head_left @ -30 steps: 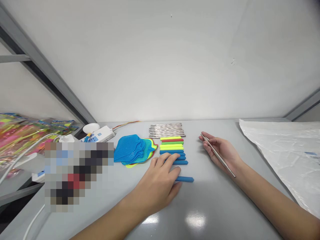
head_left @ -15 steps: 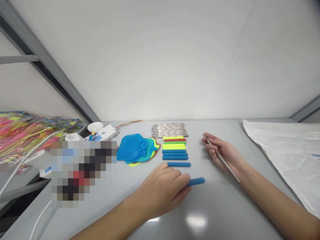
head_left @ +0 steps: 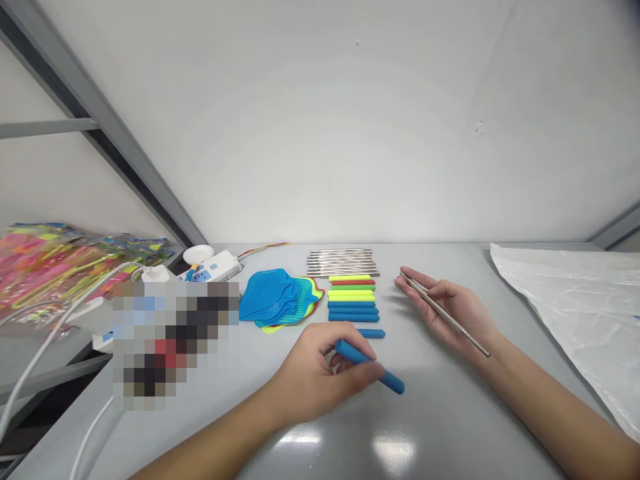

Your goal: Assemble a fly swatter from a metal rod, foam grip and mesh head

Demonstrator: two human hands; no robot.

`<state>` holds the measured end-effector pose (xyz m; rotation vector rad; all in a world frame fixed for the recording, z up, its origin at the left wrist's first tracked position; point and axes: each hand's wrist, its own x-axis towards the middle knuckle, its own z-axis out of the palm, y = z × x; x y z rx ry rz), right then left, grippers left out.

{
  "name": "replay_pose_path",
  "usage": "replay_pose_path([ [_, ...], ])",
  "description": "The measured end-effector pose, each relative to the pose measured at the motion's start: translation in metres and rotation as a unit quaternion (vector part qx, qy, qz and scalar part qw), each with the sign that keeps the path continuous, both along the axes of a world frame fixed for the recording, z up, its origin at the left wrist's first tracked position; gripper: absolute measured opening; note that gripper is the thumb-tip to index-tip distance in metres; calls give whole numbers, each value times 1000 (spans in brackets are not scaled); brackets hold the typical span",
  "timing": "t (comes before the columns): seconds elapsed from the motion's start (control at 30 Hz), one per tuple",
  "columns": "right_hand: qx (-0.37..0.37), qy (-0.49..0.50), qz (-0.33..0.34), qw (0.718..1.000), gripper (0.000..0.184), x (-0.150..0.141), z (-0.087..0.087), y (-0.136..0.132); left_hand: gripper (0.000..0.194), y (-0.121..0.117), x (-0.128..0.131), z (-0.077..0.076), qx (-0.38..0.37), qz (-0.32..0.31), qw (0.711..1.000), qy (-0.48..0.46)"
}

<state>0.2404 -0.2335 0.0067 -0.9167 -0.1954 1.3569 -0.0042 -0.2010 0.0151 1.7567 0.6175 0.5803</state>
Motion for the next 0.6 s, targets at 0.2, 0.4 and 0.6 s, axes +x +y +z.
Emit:
replay_pose_path([
  [0.2, -24, 3, 31, 999, 68, -5, 11, -6, 26, 6, 0, 1, -55, 28, 998, -30],
  [0.4, -36, -39, 14, 998, 57, -7, 11, -4, 27, 6, 2, 1, -119, -86, 978, 147],
  [0.6, 12, -58, -83, 995, 32, -5, -2, -2, 19, 4, 3, -3, -4, -96, 985, 144],
])
